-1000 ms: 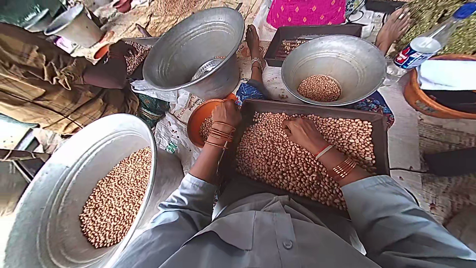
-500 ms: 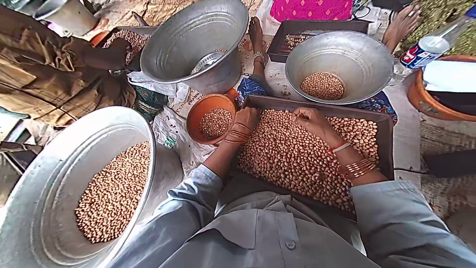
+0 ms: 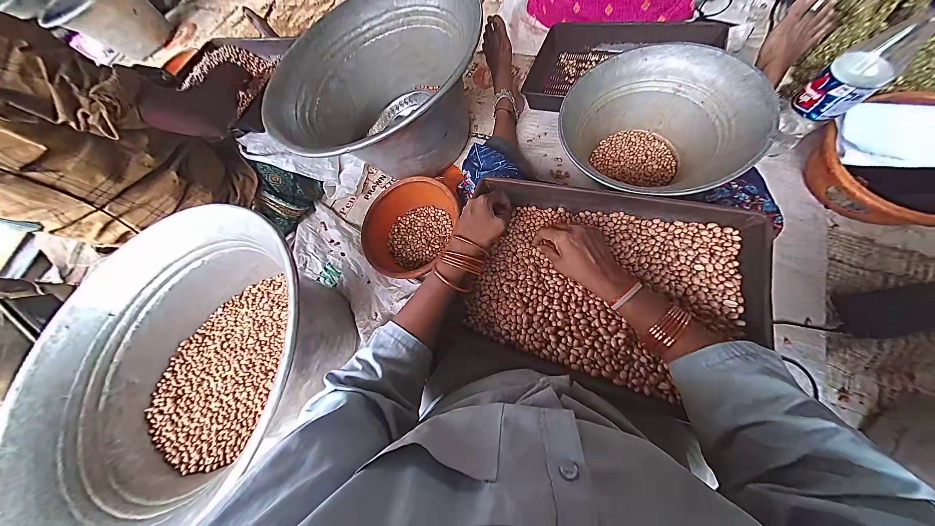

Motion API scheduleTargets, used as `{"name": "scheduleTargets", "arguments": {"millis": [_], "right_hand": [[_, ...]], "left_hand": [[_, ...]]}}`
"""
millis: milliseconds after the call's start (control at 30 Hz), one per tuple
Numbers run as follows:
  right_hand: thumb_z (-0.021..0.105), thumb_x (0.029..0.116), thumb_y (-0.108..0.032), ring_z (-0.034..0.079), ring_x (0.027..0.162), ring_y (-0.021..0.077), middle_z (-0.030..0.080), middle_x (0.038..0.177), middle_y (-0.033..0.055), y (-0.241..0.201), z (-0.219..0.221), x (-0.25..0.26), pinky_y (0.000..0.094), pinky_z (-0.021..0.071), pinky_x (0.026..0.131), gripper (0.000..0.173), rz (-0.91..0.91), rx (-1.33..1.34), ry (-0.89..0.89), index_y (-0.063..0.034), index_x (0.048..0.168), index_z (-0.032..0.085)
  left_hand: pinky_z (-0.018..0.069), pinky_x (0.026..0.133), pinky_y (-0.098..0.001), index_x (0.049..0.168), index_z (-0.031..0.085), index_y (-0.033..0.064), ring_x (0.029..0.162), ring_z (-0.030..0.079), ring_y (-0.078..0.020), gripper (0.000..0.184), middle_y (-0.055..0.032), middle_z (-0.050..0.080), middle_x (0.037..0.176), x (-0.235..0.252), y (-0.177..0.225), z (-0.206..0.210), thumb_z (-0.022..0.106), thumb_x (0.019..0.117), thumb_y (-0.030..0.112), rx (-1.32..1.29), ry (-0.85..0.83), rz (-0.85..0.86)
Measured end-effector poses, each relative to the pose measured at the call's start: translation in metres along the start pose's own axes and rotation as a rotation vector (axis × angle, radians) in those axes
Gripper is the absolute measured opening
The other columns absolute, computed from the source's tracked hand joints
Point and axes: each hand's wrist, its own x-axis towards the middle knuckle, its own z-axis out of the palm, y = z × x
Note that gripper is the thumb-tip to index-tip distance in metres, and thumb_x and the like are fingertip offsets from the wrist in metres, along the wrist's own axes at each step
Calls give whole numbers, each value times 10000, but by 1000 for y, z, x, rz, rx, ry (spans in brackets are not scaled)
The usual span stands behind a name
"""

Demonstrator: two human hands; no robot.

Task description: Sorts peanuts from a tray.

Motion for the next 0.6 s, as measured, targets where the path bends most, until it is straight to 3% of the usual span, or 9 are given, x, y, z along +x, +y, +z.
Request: {"name": "scheduleTargets", "arguments": {"millis": [100, 167, 233, 300, 467, 533, 600], "right_hand": [[579, 1018, -131, 723, 873, 383, 733, 974, 174, -4, 6, 2, 563, 561, 718, 207, -22, -72, -77, -103, 1134, 748], [576, 1025, -149, 720, 890, 376, 730, 1007, 173, -6, 7, 3, 554, 557, 713, 226, -8, -107, -122, -114, 1176, 741], [592, 1015, -164, 719, 882, 373, 731, 1020, 168, -6, 7, 3, 550, 548, 692, 224, -1, -126, -137, -119, 1180, 737], [607, 1001, -171, 717, 875, 370, 729, 1013, 164, -7, 7, 2, 548, 540, 671, 221, 10, -150, -158, -119, 1175, 733], [620, 955, -198, 713, 837, 346, 716, 910, 143, -6, 9, 2, 523, 523, 649, 181, 38, -164, -147, -94, 1072, 711], [628, 946, -216, 709, 859, 351, 715, 904, 143, -5, 2, 4, 544, 521, 686, 181, 95, -101, -172, -98, 1060, 703], [654, 948, -234, 714, 868, 355, 728, 903, 147, -1, -13, 7, 575, 530, 723, 194, 157, 37, -151, -99, 1074, 714]], "left_hand": [[541, 848, -521, 1061, 741, 34, 900, 688, -261, 165, -138, 731, 971, -5, -2, 0, 630, 940, 48, -97, -206, 62], [541, 853, -565, 1076, 761, 62, 897, 702, -306, 159, -148, 741, 960, -10, 3, 1, 679, 940, 55, 40, -329, 98], [533, 916, -614, 1096, 771, 99, 1005, 713, -354, 176, -154, 752, 1053, -11, 5, 4, 684, 945, 74, 158, -382, 117], [517, 944, -653, 1113, 768, 127, 1085, 698, -389, 188, -161, 743, 1129, -10, 4, 6, 698, 943, 87, 216, -394, 112], [523, 932, -652, 1137, 758, 139, 1098, 695, -384, 204, -151, 736, 1159, -11, 10, 7, 700, 941, 135, 313, -402, 145], [531, 913, -651, 1116, 754, 116, 1062, 706, -384, 192, -157, 744, 1115, -11, 8, 6, 706, 944, 185, 305, -376, 160], [558, 843, -593, 1072, 735, 40, 924, 716, -339, 182, -168, 740, 988, -10, -1, 2, 713, 925, 146, 111, -282, 178]]}}
